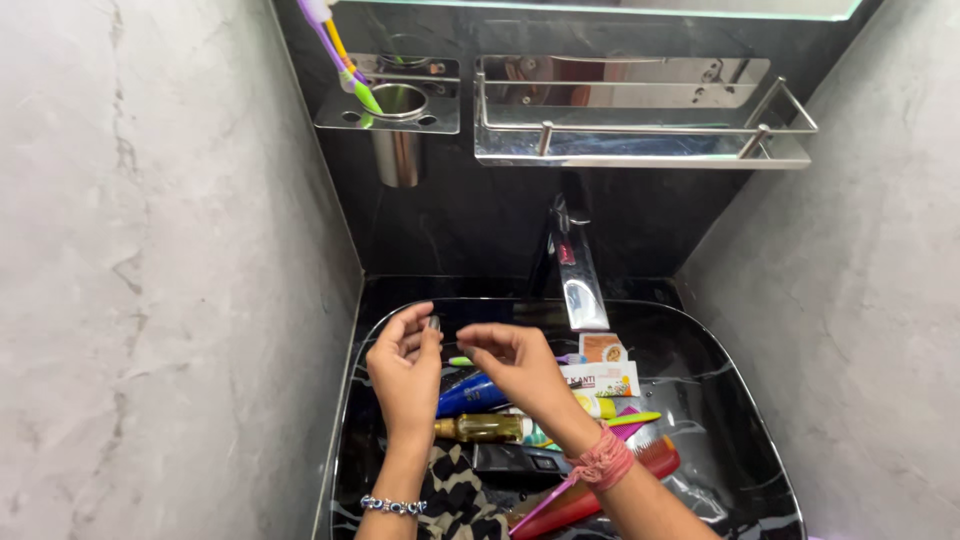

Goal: The person removes combs, toothbrushes, and toothpaste from a wall-mounted holder above a bathroom sink and places them into the sink basin. They then use a patterned cloth to wipe the metal holder and a cylindrical cup, cleaning the surfaces before the clip ends.

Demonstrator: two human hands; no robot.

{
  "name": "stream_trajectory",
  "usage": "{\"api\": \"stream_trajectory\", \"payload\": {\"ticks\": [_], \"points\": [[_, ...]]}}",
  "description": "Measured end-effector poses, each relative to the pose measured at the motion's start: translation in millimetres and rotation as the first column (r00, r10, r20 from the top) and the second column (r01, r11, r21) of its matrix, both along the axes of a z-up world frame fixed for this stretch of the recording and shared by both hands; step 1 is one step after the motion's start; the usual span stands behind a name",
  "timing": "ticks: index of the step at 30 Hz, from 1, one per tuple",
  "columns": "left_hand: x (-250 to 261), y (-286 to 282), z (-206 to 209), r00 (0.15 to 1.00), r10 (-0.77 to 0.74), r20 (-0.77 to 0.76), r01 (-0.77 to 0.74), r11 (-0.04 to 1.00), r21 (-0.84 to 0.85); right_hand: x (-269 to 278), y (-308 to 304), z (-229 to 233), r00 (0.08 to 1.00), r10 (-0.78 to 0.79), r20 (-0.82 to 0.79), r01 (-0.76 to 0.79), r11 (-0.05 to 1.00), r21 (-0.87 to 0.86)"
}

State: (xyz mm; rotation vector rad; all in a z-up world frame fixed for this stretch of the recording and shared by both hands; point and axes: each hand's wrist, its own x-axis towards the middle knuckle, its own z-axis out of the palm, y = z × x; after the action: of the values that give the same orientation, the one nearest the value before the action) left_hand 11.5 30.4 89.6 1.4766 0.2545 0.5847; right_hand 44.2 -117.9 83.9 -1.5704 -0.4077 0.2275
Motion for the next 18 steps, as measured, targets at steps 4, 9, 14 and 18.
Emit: {"api": "stream_trajectory", "payload": {"ticks": [4, 9, 14, 18], "points": [[5.0, 8.4, 30.9, 0.998, 0.030, 0.046, -0.031, 0.999, 0.010, 7.5, 15.2, 37.4, 0.995, 0.019, 0.103, -0.020, 1.000, 0.012], [21.8, 23.0, 64.5, 0.974, 0.040, 0.222, -0.032, 0.999, -0.040, 21.9, 34.4, 83.5, 0.975, 0.009, 0.223, -0.015, 1.000, 0.027], [45.2, 39.8, 91.7, 0.945, 0.041, 0.324, -0.030, 0.999, -0.039, 41.5, 51.8, 125.4, 0.924, -0.008, 0.383, 0.003, 1.000, 0.014], [62.3, 47.9, 113.4, 0.932, 0.065, 0.356, -0.064, 0.998, -0.013, 55.2, 65.0, 151.4, 0.888, -0.037, 0.458, 0.049, 0.999, -0.015]]}}
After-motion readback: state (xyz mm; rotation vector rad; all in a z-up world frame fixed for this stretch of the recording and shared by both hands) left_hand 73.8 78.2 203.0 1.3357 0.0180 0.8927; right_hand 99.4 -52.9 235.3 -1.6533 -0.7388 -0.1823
